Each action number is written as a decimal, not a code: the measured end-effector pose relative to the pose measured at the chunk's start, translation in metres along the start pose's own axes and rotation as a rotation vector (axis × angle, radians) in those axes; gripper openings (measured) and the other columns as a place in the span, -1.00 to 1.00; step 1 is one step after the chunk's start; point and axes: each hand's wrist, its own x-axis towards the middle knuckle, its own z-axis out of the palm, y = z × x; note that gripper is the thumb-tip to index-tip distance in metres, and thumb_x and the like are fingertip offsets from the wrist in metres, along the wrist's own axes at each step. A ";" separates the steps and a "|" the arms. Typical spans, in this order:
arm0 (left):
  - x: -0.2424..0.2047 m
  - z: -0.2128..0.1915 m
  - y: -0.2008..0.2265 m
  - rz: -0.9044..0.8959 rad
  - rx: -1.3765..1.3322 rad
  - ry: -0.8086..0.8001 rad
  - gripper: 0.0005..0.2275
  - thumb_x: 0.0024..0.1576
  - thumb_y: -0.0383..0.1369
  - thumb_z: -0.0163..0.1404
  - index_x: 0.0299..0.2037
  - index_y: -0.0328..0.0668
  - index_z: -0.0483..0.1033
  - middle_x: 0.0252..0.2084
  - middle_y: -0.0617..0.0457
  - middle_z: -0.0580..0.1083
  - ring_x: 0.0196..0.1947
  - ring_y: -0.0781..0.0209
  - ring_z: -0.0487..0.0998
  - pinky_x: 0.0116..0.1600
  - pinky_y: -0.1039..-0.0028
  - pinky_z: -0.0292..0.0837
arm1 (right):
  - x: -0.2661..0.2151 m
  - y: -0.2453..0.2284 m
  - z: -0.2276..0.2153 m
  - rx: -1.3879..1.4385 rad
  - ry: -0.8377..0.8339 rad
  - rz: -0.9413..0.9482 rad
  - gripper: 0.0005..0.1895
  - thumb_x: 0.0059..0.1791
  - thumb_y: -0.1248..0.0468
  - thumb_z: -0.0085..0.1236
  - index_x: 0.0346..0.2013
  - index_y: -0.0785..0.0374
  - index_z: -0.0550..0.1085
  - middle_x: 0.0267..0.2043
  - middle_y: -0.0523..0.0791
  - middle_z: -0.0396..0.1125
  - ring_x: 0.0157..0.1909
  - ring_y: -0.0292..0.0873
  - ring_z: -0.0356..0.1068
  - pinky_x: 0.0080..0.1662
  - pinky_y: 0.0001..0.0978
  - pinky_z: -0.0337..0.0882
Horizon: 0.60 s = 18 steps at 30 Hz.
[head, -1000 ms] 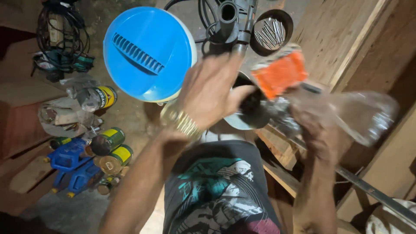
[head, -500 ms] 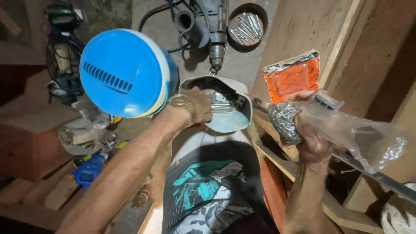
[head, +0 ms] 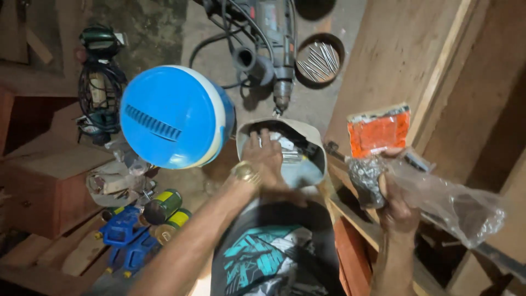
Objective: Searching for and organizing various metal brackets and hardware into a container.
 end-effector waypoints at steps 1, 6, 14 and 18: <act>-0.016 -0.024 0.010 0.021 -0.009 0.033 -0.06 -0.28 0.13 0.21 0.22 -0.47 0.25 0.44 -0.65 -0.06 0.37 -0.73 0.02 0.36 -0.32 0.05 | 0.015 0.050 -0.033 -0.387 -0.117 -0.477 -0.72 0.00 0.41 0.26 0.02 0.34 0.57 -0.04 0.09 0.50 -0.10 -0.05 0.47 0.01 -0.13 0.46; -0.019 -0.031 0.023 0.167 0.110 0.248 -0.57 0.03 -0.32 -0.08 -0.01 -0.64 0.42 0.19 -0.90 0.16 0.09 -0.84 0.30 0.03 -0.54 0.19 | -0.013 -0.019 -0.001 -0.202 -0.374 -0.311 -0.69 0.07 0.36 -0.12 0.10 0.41 0.36 0.08 -0.05 0.36 -0.09 -0.22 0.34 0.09 -0.47 0.31; -0.013 -0.008 0.095 -0.538 -0.890 1.228 -0.46 -0.18 -0.40 0.10 0.10 -0.40 0.50 0.00 -0.27 0.50 -0.29 -0.11 0.55 -0.16 0.25 0.45 | -0.008 -0.004 0.015 0.002 -0.371 -0.150 -0.52 -0.05 0.36 -0.09 0.18 0.40 0.33 0.11 -0.01 0.32 -0.01 -0.18 0.30 0.12 -0.43 0.31; -0.038 -0.012 0.077 0.107 -0.136 0.728 -0.63 -0.33 -0.29 0.08 -0.34 -0.34 0.36 -0.26 -0.55 0.31 -0.32 -0.45 0.31 -0.13 -0.26 0.16 | -0.006 -0.004 0.017 -0.200 -0.418 -0.354 -0.47 -0.02 0.37 -0.16 0.25 0.48 0.30 0.17 0.02 0.36 -0.06 -0.18 0.38 0.05 -0.44 0.37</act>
